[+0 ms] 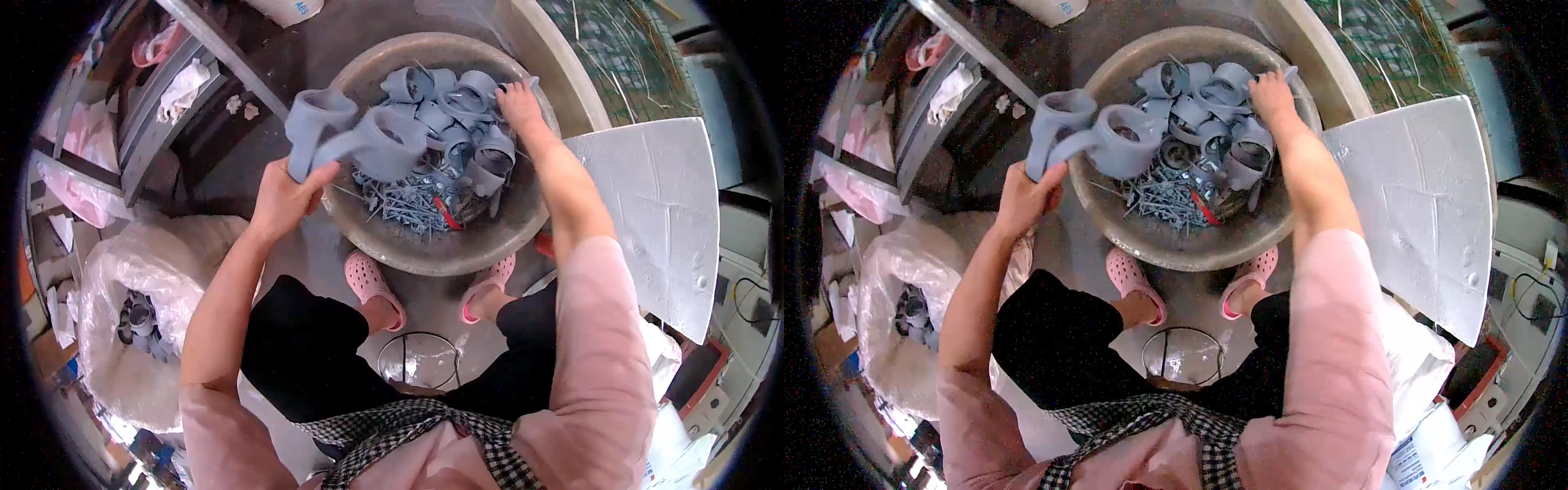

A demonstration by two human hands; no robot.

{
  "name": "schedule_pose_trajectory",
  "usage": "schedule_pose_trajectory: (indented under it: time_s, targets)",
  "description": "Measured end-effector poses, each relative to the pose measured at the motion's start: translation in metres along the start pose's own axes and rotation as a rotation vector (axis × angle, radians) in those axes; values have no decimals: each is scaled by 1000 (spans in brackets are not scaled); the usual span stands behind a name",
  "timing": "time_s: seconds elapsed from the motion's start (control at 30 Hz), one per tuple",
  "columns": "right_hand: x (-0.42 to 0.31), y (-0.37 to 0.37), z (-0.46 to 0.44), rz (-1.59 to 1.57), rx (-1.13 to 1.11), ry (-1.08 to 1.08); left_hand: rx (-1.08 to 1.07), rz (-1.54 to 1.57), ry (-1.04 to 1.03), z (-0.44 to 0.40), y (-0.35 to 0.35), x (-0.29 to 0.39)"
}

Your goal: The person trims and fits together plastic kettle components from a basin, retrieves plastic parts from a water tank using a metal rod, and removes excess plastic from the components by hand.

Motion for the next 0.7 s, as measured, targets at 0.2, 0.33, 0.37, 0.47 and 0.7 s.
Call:
schedule_pose_trajectory:
  time_s: [0.2,0.33,0.37,0.47,0.7]
  targets:
    - [0,91,25,-962,-179,-60,276,366,-100,34,45,5]
    - [-72,177,56,-1853,-293,-138,390,297,-82,79,41,9]
    - [-97,207,65,-1962,-303,-113,444,255,-116,89,41,13]
    - [-167,290,84,-2201,-205,-112,611,179,-330,124,47,34]
    - [-255,380,102,-2299,-254,-27,803,181,-312,201,87,6]
Point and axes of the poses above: each hand's wrist, its own z-axis away from the middle knuckle, its own y-axis out of the back of the hand, x = y × z, the point moved 10 cm from there along -z, towards the middle knuckle, and after that the axes turned 15 degrees about -z, right-handed, at the moved point
